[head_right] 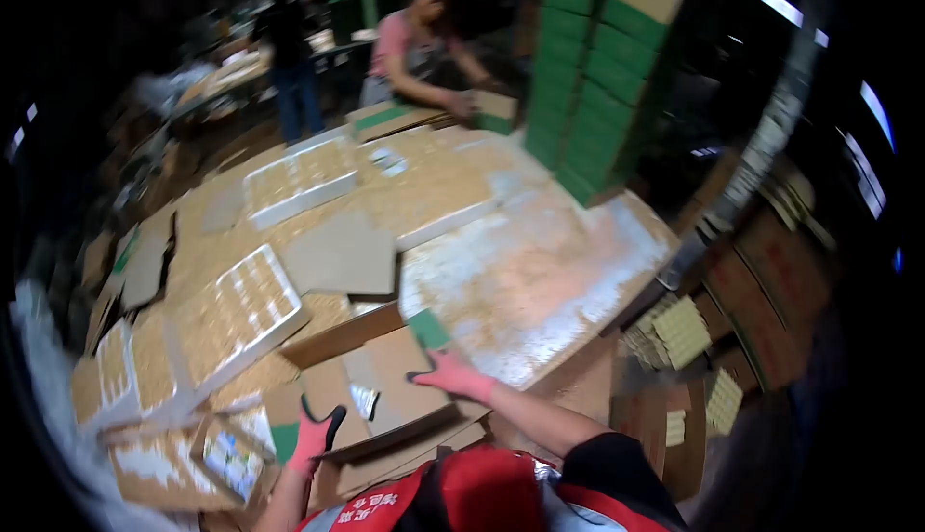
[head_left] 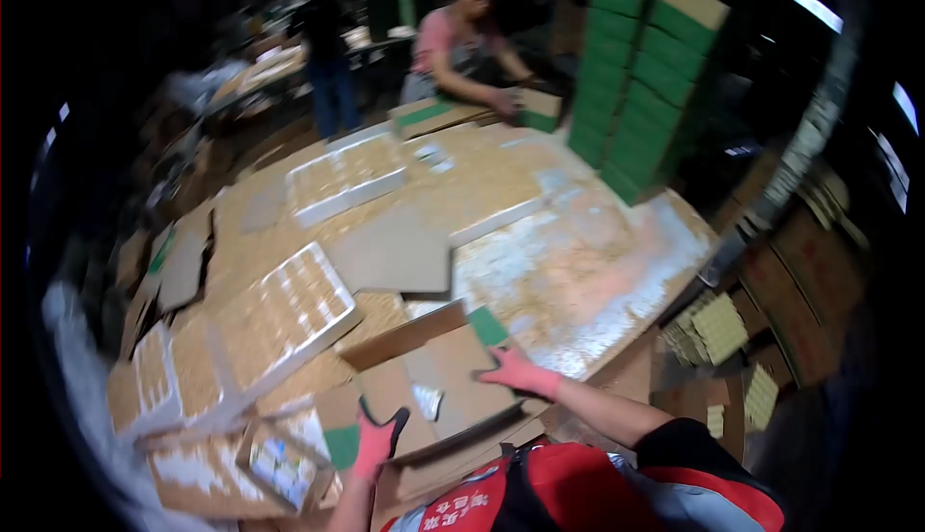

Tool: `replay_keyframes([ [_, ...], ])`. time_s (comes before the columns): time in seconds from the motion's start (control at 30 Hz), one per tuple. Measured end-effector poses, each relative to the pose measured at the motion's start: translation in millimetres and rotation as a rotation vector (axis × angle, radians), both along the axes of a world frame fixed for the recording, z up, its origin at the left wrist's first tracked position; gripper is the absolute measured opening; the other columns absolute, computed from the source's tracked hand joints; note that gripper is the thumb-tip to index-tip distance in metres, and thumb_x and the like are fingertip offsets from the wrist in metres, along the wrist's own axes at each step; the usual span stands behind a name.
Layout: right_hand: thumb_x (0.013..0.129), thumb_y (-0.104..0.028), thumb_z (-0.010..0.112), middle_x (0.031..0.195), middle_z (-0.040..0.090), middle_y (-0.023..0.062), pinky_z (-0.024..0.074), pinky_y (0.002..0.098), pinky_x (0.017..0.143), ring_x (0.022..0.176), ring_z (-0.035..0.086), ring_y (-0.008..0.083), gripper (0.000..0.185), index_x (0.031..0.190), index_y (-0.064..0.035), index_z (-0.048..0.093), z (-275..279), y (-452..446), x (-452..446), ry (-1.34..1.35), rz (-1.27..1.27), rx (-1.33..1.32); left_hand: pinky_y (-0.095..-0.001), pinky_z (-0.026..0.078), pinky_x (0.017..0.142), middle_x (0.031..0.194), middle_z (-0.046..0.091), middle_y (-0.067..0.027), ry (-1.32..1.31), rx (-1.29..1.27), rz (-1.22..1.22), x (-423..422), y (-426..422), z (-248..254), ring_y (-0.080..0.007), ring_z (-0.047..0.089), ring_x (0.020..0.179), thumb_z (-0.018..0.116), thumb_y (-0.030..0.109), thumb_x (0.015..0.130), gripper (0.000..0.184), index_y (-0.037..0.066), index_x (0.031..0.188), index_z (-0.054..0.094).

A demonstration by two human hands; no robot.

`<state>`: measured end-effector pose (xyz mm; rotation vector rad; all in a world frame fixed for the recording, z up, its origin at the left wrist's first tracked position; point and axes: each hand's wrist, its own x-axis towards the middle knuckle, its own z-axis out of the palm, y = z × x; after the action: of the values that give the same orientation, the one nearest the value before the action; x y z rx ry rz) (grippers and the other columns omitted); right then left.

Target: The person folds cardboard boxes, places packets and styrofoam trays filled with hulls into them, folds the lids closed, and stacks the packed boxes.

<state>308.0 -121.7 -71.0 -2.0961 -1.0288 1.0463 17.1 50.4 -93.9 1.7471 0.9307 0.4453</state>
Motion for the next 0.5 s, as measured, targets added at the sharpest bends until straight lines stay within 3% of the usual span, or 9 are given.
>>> replay_keyframes([
  [0.07,0.077,-0.053,0.071,0.145,0.034,0.034,0.0292,0.0465,0.112,0.136,0.033,0.0445,0.104,0.151,-0.0018,0.018,-53.2,8.5,-13.5,0.013,-0.117,0.049,-0.0377,0.041,0.102,0.132,0.05,-0.0197,-0.07,-0.023,0.213,0.5,-3.2,-32.2,-0.0271,0.05,0.119,0.074,0.024,0.084,0.071,-0.002,0.139,0.037],
  [0.13,0.084,-0.038,0.07,0.143,0.041,0.0273,0.0328,0.0357,0.11,0.132,0.041,0.0331,0.096,0.152,-0.0011,0.014,10.6,-3.4,-34.9,0.31,-0.195,0.271,-0.0346,0.044,0.1,0.128,0.055,-0.0135,-0.308,-0.411,0.149,-3.0,-4.8,-10.7,-0.0265,0.055,0.115,0.065,0.026,0.092,0.066,-0.001,0.143,0.033],
  [0.2,0.082,-0.028,0.073,0.143,0.042,0.0247,0.0341,0.0315,0.108,0.13,0.044,0.0253,0.095,0.153,-0.0016,0.015,31.9,-0.5,-37.9,0.377,-0.269,0.243,-0.0366,0.043,0.101,0.13,0.054,-0.0156,-0.394,-0.656,0.031,14.2,-15.8,21.0,-0.0274,0.054,0.117,0.066,0.026,0.091,0.068,-0.001,0.143,0.032],
  [0.3,0.082,-0.023,0.073,0.14,0.049,0.016,0.0379,0.03,0.104,0.122,0.049,0.0202,0.083,0.149,-0.0017,0.03,54.4,-19.8,7.2,0.519,-0.339,0.577,-0.0396,0.042,0.103,0.132,0.052,-0.0188,-0.513,-1.01,-0.086,50.5,-34.3,67.4,-0.0288,0.053,0.121,0.068,0.024,0.089,0.07,0.0,0.144,0.031],
  [0.4,0.088,-0.023,0.066,0.138,0.051,0.0154,0.0372,0.0309,0.106,0.123,0.05,0.0211,0.069,0.146,0.0003,0.035,46.2,-77.8,93.7,0.778,-0.377,0.747,-0.0432,0.04,0.108,0.131,0.054,-0.0198,-0.446,-1.359,-0.142,115.9,-46.6,42.4,-0.0322,0.054,0.121,0.054,0.039,0.095,0.062,-0.002,0.14,0.04],
  [0.47,0.096,-0.029,0.054,0.137,0.053,0.0145,0.0387,0.0345,0.106,0.123,0.052,0.0218,0.052,0.137,0.0008,0.047,-9.3,-146.7,180.5,-0.236,-0.068,0.79,-0.0452,0.038,0.11,0.127,0.059,-0.0219,-0.453,-1.774,-0.098,189.6,-73.9,35.9,-0.0361,0.055,0.119,0.05,0.043,0.097,0.062,-0.005,0.137,0.045],
  [0.5,0.096,-0.032,0.053,0.13,0.058,0.0123,0.0405,0.0375,0.104,0.119,0.055,0.0226,0.047,0.13,0.0017,0.053,-18.0,-169.0,195.8,0.247,-0.747,0.575,-0.049,0.04,0.108,0.127,0.058,-0.023,-0.489,-1.661,-0.101,220.3,-78.9,-14.3,-0.0382,0.055,0.118,0.045,0.04,0.099,0.057,0.002,0.141,0.043],
])
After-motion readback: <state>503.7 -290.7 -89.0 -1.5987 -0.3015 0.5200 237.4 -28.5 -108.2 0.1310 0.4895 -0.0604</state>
